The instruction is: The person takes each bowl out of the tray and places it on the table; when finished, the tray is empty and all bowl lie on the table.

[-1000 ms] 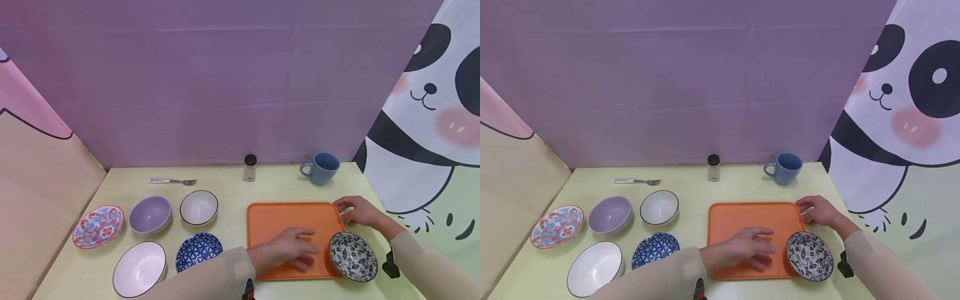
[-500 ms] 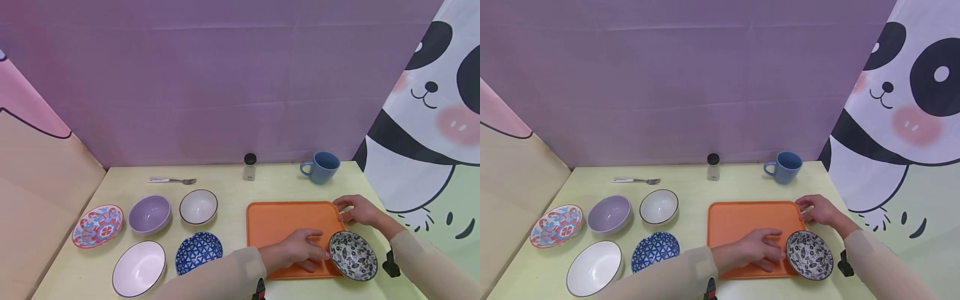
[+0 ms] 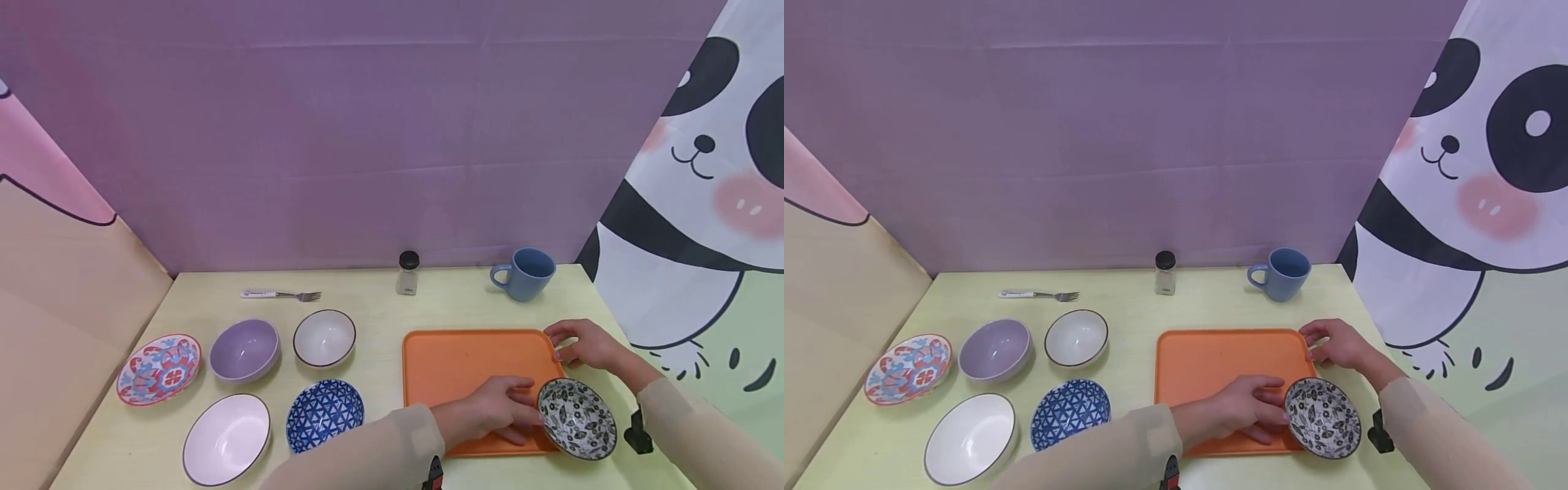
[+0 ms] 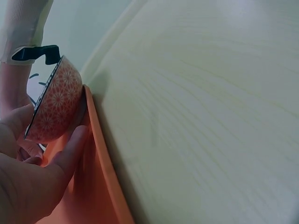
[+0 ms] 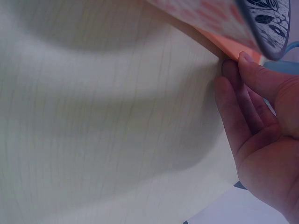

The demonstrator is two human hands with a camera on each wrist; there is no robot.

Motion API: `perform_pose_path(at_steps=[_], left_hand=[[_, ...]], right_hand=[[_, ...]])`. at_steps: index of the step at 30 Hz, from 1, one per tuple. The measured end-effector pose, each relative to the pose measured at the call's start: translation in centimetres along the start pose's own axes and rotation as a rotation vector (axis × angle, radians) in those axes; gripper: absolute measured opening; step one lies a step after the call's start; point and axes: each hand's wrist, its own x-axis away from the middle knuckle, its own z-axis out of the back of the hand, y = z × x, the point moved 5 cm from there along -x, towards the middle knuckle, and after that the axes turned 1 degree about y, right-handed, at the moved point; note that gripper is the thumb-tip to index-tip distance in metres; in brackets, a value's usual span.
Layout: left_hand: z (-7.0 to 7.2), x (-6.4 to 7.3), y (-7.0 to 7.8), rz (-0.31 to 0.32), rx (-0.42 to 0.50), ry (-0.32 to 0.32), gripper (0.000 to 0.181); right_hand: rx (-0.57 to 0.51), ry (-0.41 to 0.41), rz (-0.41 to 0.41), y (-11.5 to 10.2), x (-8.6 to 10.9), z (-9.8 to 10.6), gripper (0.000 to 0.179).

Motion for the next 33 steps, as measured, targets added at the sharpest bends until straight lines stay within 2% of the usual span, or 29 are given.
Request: perform_pose_path(at_steps=[6, 11, 21, 28, 33], left_hand=[[-0.8, -0.1, 0.0, -0.015, -0.008, 0.033, 0.057], [-1.3, -0.3, 0.0, -0.013, 0.023, 0.039, 0.051], [-1.5, -0.3, -0.3, -0.018, 0.052, 0.070, 0.049], [-1.5, 0.0, -0.4, -0.006, 0.053, 0.060, 0.052], [-1.7, 0.2, -0.6, -0.015, 0.069, 0.077, 0.051]], right_hand=[[-0.002, 0.003, 0.001, 0.0, 0.1, 0.1, 0.051], [-0.001, 0.004, 0.003, 0.0, 0.2, 0.1, 0.051], [-0.010, -0.002, 0.009, -0.3, 0.1, 0.0, 0.051], [-0.004, 0.001, -0.007, -0.2, 0.1, 0.0, 0.051], [-0.004, 0.002, -0.014, -0.2, 0.1, 0.0, 0.051]])
